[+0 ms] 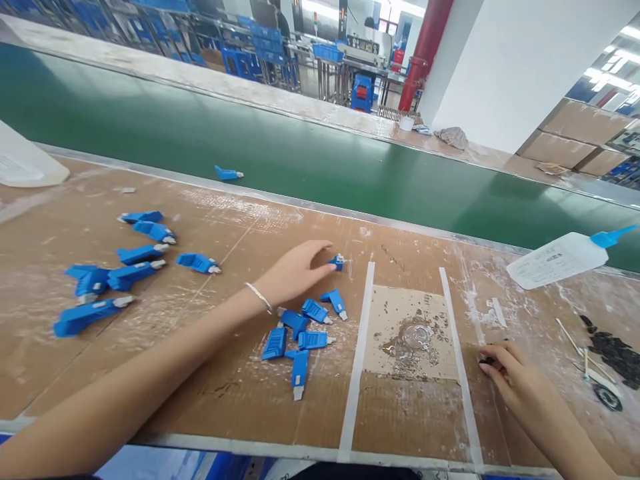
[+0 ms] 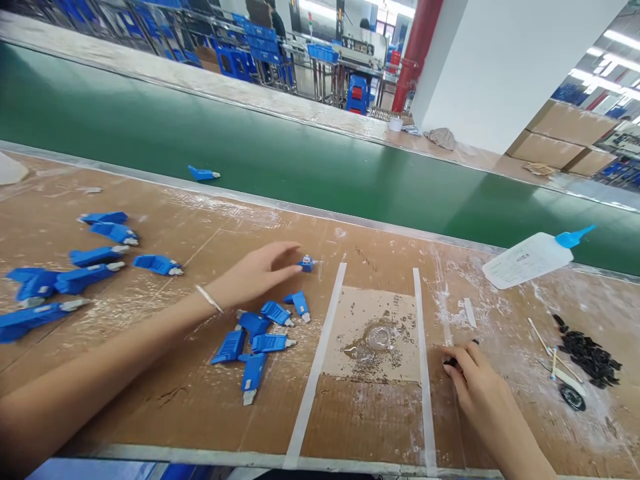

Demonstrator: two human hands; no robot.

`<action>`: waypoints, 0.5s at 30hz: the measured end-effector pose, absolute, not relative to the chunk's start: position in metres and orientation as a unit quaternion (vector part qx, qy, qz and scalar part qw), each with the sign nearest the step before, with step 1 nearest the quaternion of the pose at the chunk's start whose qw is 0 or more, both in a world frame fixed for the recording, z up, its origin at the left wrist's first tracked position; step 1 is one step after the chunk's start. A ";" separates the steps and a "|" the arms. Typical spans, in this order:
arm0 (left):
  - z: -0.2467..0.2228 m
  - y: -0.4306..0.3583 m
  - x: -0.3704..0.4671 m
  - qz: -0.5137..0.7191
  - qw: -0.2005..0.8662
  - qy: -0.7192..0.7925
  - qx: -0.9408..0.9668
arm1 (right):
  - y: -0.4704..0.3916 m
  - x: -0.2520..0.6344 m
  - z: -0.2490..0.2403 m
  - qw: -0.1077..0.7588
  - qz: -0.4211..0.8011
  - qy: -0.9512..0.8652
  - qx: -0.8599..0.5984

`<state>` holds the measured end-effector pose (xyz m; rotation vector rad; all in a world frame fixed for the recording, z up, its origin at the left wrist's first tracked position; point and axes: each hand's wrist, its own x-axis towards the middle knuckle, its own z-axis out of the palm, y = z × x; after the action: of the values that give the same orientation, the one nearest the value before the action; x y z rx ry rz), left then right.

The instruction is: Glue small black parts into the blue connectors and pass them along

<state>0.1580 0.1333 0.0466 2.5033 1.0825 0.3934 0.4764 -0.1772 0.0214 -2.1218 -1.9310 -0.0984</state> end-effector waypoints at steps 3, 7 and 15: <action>0.032 0.133 0.167 0.199 0.292 0.325 0.877 | -0.179 0.473 0.018 0.122 -0.083 -0.679 -0.720; 0.027 0.135 0.166 0.202 0.310 0.320 0.872 | -0.185 0.462 0.016 0.087 -0.147 -0.693 -0.701; 0.029 0.133 0.163 0.196 0.331 0.292 0.876 | -0.205 0.459 0.000 0.027 -0.261 -0.755 -0.601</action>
<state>0.1634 0.1327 0.0294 2.2886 0.7620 0.5122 0.4588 -0.2050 -0.0003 -1.8565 -2.3325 -0.8057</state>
